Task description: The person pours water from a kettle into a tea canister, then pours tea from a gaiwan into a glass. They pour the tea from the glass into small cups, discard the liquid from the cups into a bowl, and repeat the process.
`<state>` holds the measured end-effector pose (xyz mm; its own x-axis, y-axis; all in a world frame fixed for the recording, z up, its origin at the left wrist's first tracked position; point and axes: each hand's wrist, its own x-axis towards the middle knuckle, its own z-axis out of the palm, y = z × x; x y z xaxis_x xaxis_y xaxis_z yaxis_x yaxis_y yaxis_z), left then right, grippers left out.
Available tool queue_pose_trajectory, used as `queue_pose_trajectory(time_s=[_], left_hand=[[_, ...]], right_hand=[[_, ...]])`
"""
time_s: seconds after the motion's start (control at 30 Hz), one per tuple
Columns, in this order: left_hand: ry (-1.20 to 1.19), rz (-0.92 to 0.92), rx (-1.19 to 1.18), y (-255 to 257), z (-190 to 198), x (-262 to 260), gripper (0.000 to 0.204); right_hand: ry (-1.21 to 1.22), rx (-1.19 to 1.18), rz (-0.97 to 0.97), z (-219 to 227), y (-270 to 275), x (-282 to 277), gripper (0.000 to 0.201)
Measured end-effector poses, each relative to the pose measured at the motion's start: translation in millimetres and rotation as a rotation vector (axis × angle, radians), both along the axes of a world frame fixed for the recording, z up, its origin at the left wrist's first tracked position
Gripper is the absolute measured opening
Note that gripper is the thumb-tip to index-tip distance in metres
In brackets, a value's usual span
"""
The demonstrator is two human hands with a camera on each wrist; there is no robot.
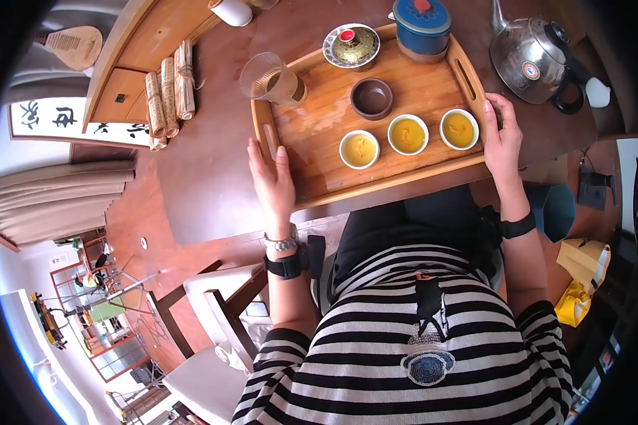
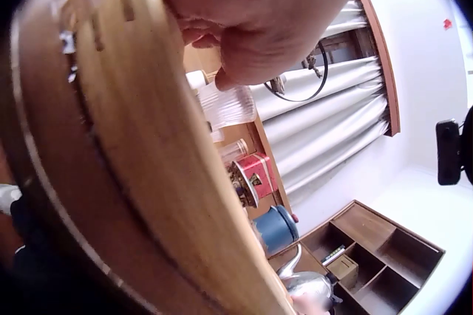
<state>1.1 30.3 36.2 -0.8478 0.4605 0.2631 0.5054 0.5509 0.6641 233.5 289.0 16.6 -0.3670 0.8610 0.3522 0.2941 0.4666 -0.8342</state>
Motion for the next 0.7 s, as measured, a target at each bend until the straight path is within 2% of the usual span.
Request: queue_pose_trajectory(time_s=[0.13,0.47,0.7], left_hand=[[0.227,0.113,-0.256,5.2,-5.9,14.4,0.054],[0.203,0.184,-0.035,7.0,-4.8,18.5,0.050],[0.232,0.215,-0.032,8.9,-6.9,18.0,0.051]], right_hand=[[0.005,-0.007,0.002,-1.8,1.0,-1.5,0.022],[0.029,0.030,-0.013,-3.7,1.5,-3.3,0.026],[0.032,0.037,-0.026,-3.7,1.2,-4.7,0.024]])
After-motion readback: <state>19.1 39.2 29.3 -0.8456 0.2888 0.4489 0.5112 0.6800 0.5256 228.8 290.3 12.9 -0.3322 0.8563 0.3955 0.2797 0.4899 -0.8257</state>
